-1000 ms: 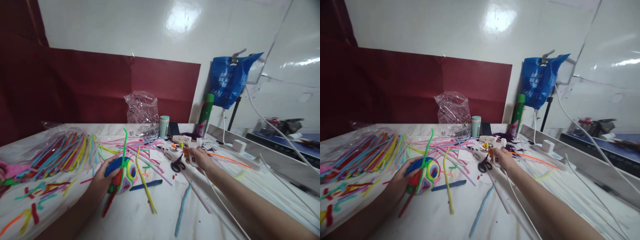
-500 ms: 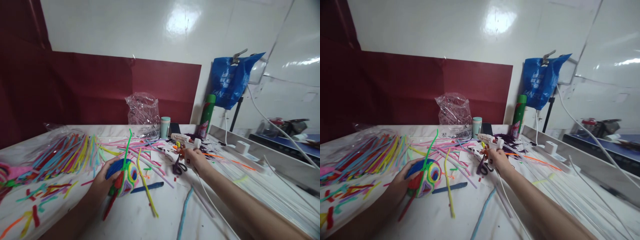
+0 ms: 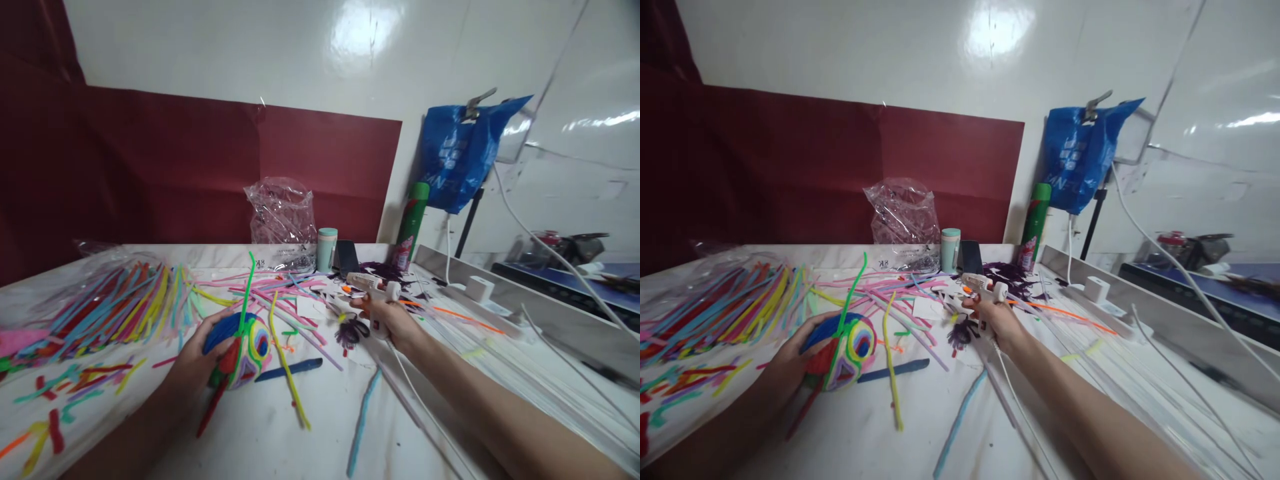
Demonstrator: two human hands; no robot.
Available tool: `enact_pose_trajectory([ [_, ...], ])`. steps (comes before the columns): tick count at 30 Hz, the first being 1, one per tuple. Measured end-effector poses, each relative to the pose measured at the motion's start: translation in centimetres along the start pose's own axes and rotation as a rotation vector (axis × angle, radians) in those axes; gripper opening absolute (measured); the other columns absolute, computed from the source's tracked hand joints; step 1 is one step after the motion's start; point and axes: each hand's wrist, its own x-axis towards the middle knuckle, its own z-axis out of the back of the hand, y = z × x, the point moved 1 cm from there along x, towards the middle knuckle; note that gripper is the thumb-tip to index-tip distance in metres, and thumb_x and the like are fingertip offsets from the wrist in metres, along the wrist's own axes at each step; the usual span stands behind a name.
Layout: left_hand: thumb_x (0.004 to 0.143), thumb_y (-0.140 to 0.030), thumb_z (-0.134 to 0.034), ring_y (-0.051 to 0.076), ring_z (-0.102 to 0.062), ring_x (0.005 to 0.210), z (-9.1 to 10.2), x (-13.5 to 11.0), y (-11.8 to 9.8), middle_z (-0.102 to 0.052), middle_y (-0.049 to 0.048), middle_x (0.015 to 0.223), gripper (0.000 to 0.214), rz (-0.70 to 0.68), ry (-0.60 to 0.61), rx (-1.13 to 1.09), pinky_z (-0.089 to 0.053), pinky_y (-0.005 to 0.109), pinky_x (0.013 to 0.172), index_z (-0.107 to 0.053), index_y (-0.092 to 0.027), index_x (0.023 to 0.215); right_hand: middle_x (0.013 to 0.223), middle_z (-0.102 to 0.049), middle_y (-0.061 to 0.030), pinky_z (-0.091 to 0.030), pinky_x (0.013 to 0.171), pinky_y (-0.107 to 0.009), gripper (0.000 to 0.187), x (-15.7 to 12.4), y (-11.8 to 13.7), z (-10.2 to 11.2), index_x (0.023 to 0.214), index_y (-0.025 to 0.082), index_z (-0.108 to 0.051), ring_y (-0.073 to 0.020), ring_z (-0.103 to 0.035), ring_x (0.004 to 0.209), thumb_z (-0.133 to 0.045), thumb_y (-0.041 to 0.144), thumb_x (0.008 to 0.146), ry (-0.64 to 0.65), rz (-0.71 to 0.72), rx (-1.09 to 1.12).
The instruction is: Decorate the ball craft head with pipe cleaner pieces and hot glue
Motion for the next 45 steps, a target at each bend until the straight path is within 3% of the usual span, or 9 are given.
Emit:
enact_pose_trajectory([
  [6, 0.066, -0.05, -0.067, 0.03, -0.063, 0.101, -0.1, 0.0, 0.1, -0.063, 0.0077, 0.119, 0.059, 0.01, 0.032, -0.01, -0.054, 0.039, 0.078, -0.055, -0.024, 0.117, 0.084, -0.071, -0.0059, -0.047, 0.056, -0.027, 0.023, 0.2, -0.1, 1.1, 0.086, 0.017, -0.067, -0.0203, -0.065, 0.073, -0.061, 0.024, 0.064, -0.06, 0.04, -0.339],
  [9, 0.068, -0.049, -0.066, 0.028, -0.064, 0.097, 0.1, 0.0, 0.6, -0.064, 0.0058, 0.116, 0.056, 0.004, 0.033, 0.012, -0.053, 0.038, 0.08, -0.054, -0.026, 0.118, 0.085, -0.071, -0.0073, -0.048, 0.055, -0.028, 0.025, -0.5, 0.8, 1.0, 0.09, 0.017, -0.064, -0.0216, -0.066, 0.072, -0.06, 0.03, 0.069, -0.059, 0.133, -0.308],
  [13, 0.068, -0.046, -0.066, 0.03, -0.058, 0.108, -0.3, -0.6, 0.5, -0.062, 0.0068, 0.117, 0.054, -0.117, -0.004, 0.063, -0.046, 0.042, 0.093, -0.055, -0.023, 0.116, 0.091, -0.071, -0.0075, -0.051, 0.061, -0.029, 0.031, -3.4, 2.4, -1.3, 0.098, 0.018, -0.061, -0.0215, -0.067, 0.075, -0.06, 0.037, 0.073, 0.098, 0.094, -0.2],
  [17, 0.067, -0.039, -0.066, 0.03, -0.054, 0.112, -1.0, -1.5, 0.3, -0.06, 0.0093, 0.119, 0.055, -0.171, 0.0, 0.066, -0.041, 0.043, 0.097, -0.054, -0.019, 0.116, 0.076, -0.07, -0.0063, -0.051, 0.061, -0.029, 0.032, -7.5, 3.0, -3.6, 0.077, 0.018, -0.066, -0.0213, -0.065, 0.071, -0.052, 0.047, 0.08, 0.304, -0.023, -0.435],
  [20, 0.068, -0.038, -0.066, 0.028, -0.054, 0.11, -1.2, -1.9, 0.3, -0.059, 0.0081, 0.118, 0.056, -0.159, 0.025, 0.054, -0.041, 0.041, 0.097, -0.051, -0.02, 0.119, 0.072, -0.069, -0.0064, -0.052, 0.061, -0.029, 0.041, -9.7, 2.2, -4.4, 0.072, 0.019, -0.069, -0.0228, -0.065, 0.073, -0.047, 0.052, 0.082, 0.421, 0.042, -0.586],
  [23, 0.068, -0.037, -0.066, 0.027, -0.054, 0.11, -1.2, -2.2, 0.1, -0.058, 0.0076, 0.118, 0.055, -0.156, 0.042, 0.047, -0.042, 0.039, 0.095, -0.05, -0.02, 0.118, 0.082, -0.071, -0.0061, -0.054, 0.065, -0.031, 0.037, -10.9, 1.1, -4.7, 0.088, 0.021, -0.07, -0.0239, -0.066, 0.078, -0.05, 0.05, 0.081, 0.439, 0.133, -0.594],
  [31, 0.066, -0.037, -0.068, 0.028, -0.054, 0.11, -1.5, -2.4, -0.6, -0.058, 0.0083, 0.118, 0.054, -0.192, 0.038, 0.079, -0.043, 0.038, 0.093, -0.053, -0.02, 0.116, 0.076, -0.067, -0.0031, -0.051, 0.061, -0.027, 0.026, -12.4, 1.1, -6.2, 0.084, 0.02, -0.065, -0.0197, -0.063, 0.07, -0.049, 0.041, 0.084, 0.56, 0.287, -0.656],
  [36, 0.067, -0.037, -0.068, 0.027, -0.057, 0.103, -1.9, -2.6, -0.6, -0.059, 0.0084, 0.115, 0.057, -0.167, 0.081, 0.047, -0.046, 0.036, 0.085, -0.05, -0.019, 0.118, 0.072, -0.062, -0.0027, -0.049, 0.06, -0.027, 0.027, -12.6, 1.6, -7.1, 0.077, 0.02, -0.058, -0.0178, -0.058, 0.066, -0.044, 0.041, 0.086, 0.578, 0.306, -0.707],
  [45, 0.068, -0.039, -0.069, 0.028, -0.054, 0.11, -1.7, -2.5, -0.2, -0.057, 0.0082, 0.122, 0.059, -0.198, 0.099, 0.035, -0.043, 0.035, 0.091, -0.05, -0.02, 0.12, 0.065, -0.054, 0.0013, -0.043, 0.053, -0.024, 0.022, -12.9, 1.5, -7.3, 0.067, 0.022, -0.044, -0.0143, -0.052, 0.058, -0.045, 0.034, 0.086, 0.568, 0.386, -0.73],
])
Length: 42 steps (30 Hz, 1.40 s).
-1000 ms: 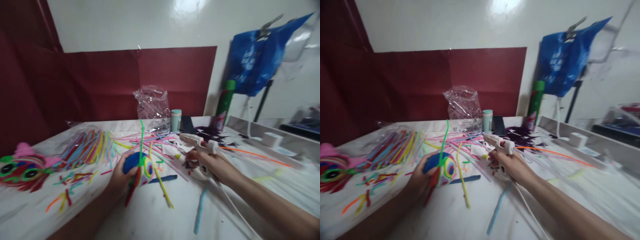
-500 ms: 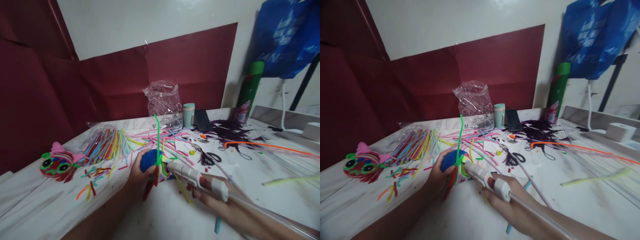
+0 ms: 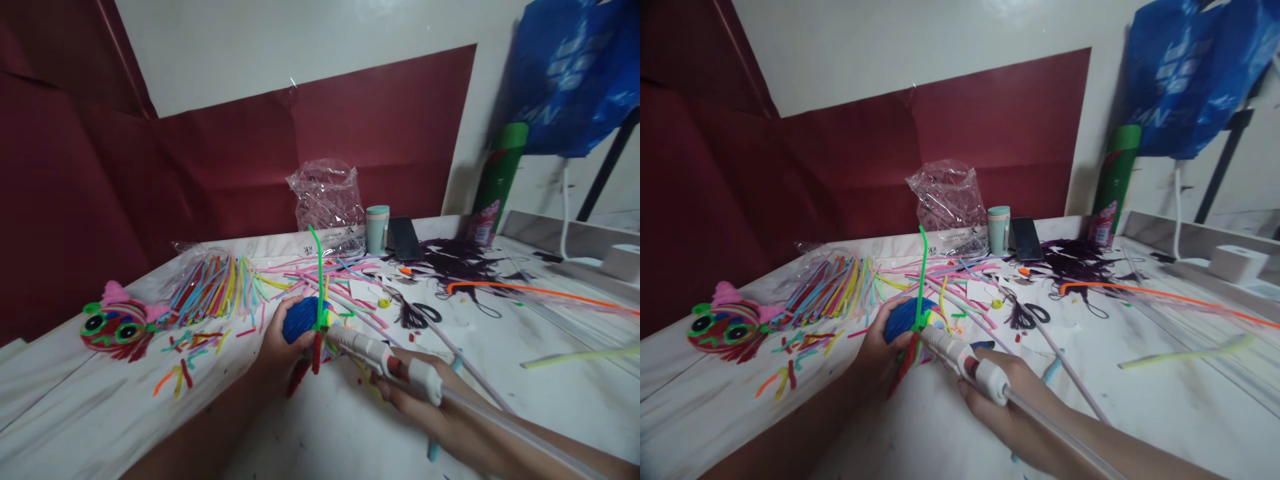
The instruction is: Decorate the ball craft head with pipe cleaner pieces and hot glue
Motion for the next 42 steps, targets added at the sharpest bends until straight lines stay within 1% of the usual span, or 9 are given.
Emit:
enact_pose_trajectory([
  [7, 0.069, -0.038, -0.069, 0.027, -0.053, 0.111, 0.06, 0.0, 0.03, -0.056, 0.0072, 0.121, 0.058, 0.003, 0.016, 0.007, -0.042, 0.035, 0.092, -0.049, -0.022, 0.121, 0.063, -0.055, 0.0013, -0.041, 0.051, -0.022, 0.019, -0.02, -0.02, -0.28, 0.066, 0.022, -0.043, -0.0129, -0.052, 0.055, -0.044, 0.027, 0.084, -0.027, 0.05, -0.055],
  [10, 0.068, -0.04, -0.069, 0.029, -0.053, 0.112, 0.06, -0.02, -0.11, -0.055, 0.0082, 0.124, 0.06, 0.018, 0.014, 0.017, -0.043, 0.036, 0.091, -0.049, -0.021, 0.121, 0.061, -0.053, 0.0015, -0.04, 0.049, -0.022, 0.02, -0.05, -0.15, -0.41, 0.065, 0.022, -0.041, -0.0124, -0.051, 0.054, -0.043, 0.027, 0.084, -0.041, 0.072, -0.052],
  [13, 0.068, -0.039, -0.069, 0.03, -0.051, 0.114, 0.05, -0.03, -0.32, -0.055, 0.0088, 0.125, 0.06, 0.022, 0.007, 0.032, -0.042, 0.037, 0.093, -0.049, -0.02, 0.121, 0.059, -0.052, 0.0017, -0.039, 0.047, -0.022, 0.022, -0.06, -0.17, -0.44, 0.064, 0.021, -0.041, -0.0117, -0.05, 0.052, -0.043, 0.028, 0.085, -0.042, 0.088, -0.057],
  [19, 0.068, -0.039, -0.068, 0.03, -0.052, 0.113, 0.07, 0.0, -0.38, -0.056, 0.0082, 0.122, 0.06, 0.029, 0.02, 0.035, -0.043, 0.036, 0.09, -0.049, -0.021, 0.121, 0.06, -0.053, 0.002, -0.037, 0.046, -0.021, 0.02, 0.04, -0.12, -0.43, 0.065, 0.021, -0.041, -0.0114, -0.05, 0.051, -0.043, 0.025, 0.084, -0.074, 0.086, -0.061],
  [24, 0.067, -0.039, -0.069, 0.028, -0.054, 0.111, 0.14, 0.05, -0.33, -0.057, 0.008, 0.121, 0.06, 0.03, 0.012, 0.038, -0.043, 0.035, 0.091, -0.05, -0.021, 0.121, 0.059, -0.052, 0.0021, -0.038, 0.046, -0.022, 0.02, 0.0, -0.07, -0.36, 0.064, 0.022, -0.041, -0.0119, -0.051, 0.051, -0.044, 0.026, 0.083, -0.083, 0.077, -0.081],
  [30, 0.067, -0.042, -0.069, 0.027, -0.056, 0.107, 0.09, -0.02, -0.62, -0.058, 0.0067, 0.119, 0.06, 0.026, 0.023, 0.025, -0.044, 0.034, 0.089, -0.051, -0.022, 0.12, 0.058, -0.052, 0.0017, -0.038, 0.046, -0.022, 0.021, -0.02, 0.23, -0.12, 0.064, 0.022, -0.039, -0.0123, -0.051, 0.05, -0.042, 0.028, 0.083, -0.09, 0.049, -0.086],
  [35, 0.067, -0.042, -0.069, 0.028, -0.054, 0.11, 0.12, 0.01, -0.5, -0.057, 0.0072, 0.121, 0.06, 0.018, 0.016, 0.033, -0.043, 0.035, 0.091, -0.05, -0.022, 0.12, 0.057, -0.052, 0.0014, -0.037, 0.045, -0.022, 0.022, -0.07, 0.36, -0.15, 0.063, 0.022, -0.039, -0.0122, -0.05, 0.051, -0.042, 0.027, 0.084, -0.054, 0.067, -0.084],
  [38, 0.067, -0.042, -0.069, 0.028, -0.054, 0.111, 0.14, 0.06, -0.44, -0.057, 0.0077, 0.122, 0.061, 0.024, 0.016, 0.048, -0.043, 0.036, 0.093, -0.05, -0.021, 0.121, 0.059, -0.054, 0.0006, -0.038, 0.047, -0.022, 0.021, -0.1, 0.32, -0.27, 0.064, 0.021, -0.041, -0.0126, -0.051, 0.052, -0.042, 0.026, 0.084, -0.029, 0.079, -0.076],
  [42, 0.066, -0.042, -0.069, 0.028, -0.055, 0.109, 0.11, 0.08, -0.5, -0.057, 0.0083, 0.122, 0.063, 0.042, 0.02, 0.048, -0.045, 0.036, 0.09, -0.05, -0.02, 0.122, 0.059, -0.054, 0.0013, -0.039, 0.048, -0.022, 0.02, -0.09, 0.13, -0.26, 0.064, 0.021, -0.043, -0.0122, -0.05, 0.052, -0.043, 0.027, 0.084, -0.064, 0.056, -0.075],
])
